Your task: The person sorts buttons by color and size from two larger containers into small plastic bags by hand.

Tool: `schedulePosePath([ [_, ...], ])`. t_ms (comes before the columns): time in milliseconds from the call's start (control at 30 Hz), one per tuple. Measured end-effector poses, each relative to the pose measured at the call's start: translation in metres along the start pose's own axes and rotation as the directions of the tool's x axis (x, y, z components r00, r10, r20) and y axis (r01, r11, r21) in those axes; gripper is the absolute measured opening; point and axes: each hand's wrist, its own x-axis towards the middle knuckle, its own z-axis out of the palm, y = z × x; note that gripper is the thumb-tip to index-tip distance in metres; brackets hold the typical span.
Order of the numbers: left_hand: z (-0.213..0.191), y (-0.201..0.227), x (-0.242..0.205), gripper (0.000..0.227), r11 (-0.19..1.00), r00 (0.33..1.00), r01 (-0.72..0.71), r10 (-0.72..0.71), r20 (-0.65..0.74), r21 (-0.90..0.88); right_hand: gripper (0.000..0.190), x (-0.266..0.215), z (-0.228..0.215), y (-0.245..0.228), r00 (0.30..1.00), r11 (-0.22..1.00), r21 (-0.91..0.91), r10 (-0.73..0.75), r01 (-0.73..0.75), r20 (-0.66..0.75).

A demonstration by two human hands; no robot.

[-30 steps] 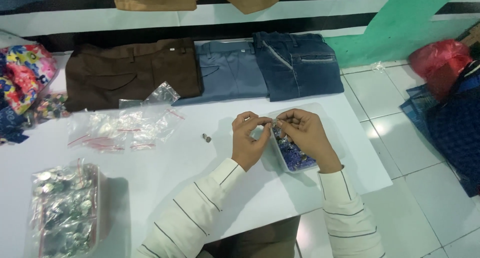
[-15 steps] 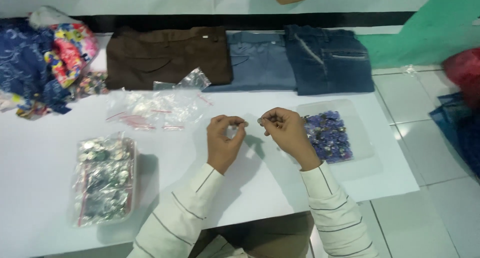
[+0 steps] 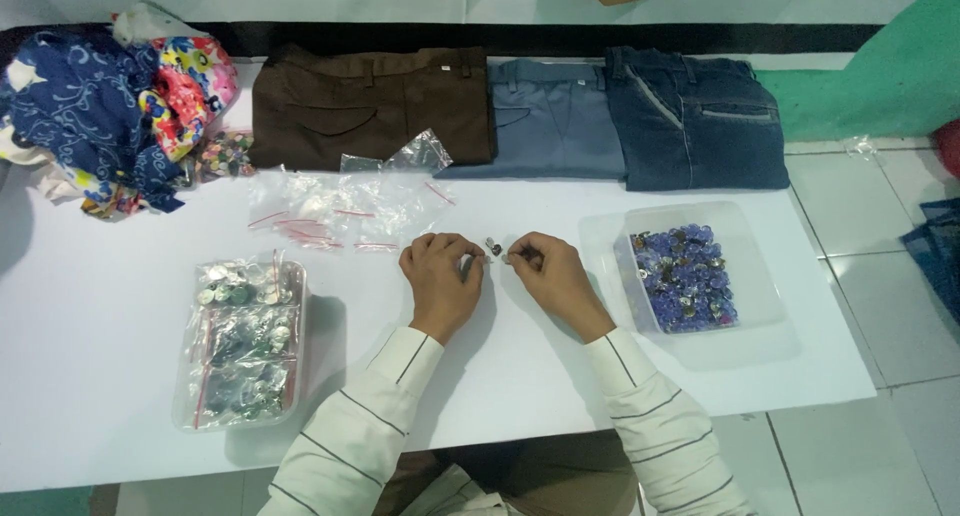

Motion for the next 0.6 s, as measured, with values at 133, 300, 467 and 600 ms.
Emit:
schedulePosePath([
  [133,0.005,0.001,0.006,0.011,1.000,1.000,0.010,-0.010,-0.006,0.014,0.015,0.003,0.000,-0.009,1.000,0.999,-0.028,-0.026,0.027,0.009],
  [300,0.010,-0.003,0.008,0.011,1.000,0.999,-0.003,0.004,-0.041,0.020,0.013,0.005,0.005,-0.013,0.998,0.997,-0.049,-0.064,0.063,-0.015],
  [467,0.009,-0.003,0.006,0.012,1.000,0.998,-0.015,0.016,-0.056,0.008,0.014,0.000,0.004,-0.012,0.997,0.997,-0.030,-0.075,0.075,-0.017],
  [600,0.011,-0.003,0.004,0.013,1.000,0.996,-0.023,0.022,-0.085,-0.017,0.014,-0.001,0.002,-0.005,0.998,0.998,0.001,-0.058,0.058,-0.028],
])
